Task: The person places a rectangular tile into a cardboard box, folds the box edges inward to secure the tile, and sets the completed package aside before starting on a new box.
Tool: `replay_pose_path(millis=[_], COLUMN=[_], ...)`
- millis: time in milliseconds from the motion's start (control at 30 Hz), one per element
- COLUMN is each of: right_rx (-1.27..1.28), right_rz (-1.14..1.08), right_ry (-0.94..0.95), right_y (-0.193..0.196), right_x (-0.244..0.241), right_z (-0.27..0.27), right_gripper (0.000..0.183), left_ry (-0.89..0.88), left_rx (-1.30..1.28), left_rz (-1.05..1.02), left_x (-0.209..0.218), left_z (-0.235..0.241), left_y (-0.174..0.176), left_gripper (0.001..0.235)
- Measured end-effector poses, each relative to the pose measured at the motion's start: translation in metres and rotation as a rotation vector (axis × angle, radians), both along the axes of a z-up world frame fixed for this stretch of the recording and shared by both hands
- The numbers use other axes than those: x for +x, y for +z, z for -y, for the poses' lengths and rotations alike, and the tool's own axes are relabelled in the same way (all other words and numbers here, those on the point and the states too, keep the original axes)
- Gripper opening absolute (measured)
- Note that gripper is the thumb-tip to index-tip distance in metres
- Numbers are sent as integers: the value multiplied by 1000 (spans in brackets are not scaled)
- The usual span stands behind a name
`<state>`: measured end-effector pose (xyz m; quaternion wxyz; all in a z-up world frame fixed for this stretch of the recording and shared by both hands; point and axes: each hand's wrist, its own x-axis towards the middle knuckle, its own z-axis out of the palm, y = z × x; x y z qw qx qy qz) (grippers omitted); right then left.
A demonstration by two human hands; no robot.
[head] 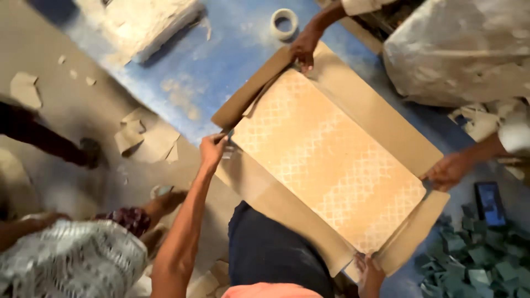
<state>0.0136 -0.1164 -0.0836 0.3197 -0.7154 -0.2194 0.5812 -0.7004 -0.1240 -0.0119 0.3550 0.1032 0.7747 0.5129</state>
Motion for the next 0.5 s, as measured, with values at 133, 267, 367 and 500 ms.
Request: replay_pose_path(millis=[133, 267, 367, 500], right_rx=[41, 100, 146, -55], right_rz=[76, 36, -130, 236], right_ry=[-3, -61, -233, -192], right_y=[25, 15, 0, 23], right_x=[-21, -21, -6, -14], right_z=[9, 20, 25, 33], right_gripper=[31, 30, 32, 42], left_ry=[-112, -198, -232, -85], left_rx=[-110, -261, -128, 31], left_rz=[-258, -231, -62, -13], left_x=[-7, -28, -27, -14], left_z=[-5, -8, 4, 1], left_y=[4, 10, 8, 34], left_gripper=[26, 23, 18, 27])
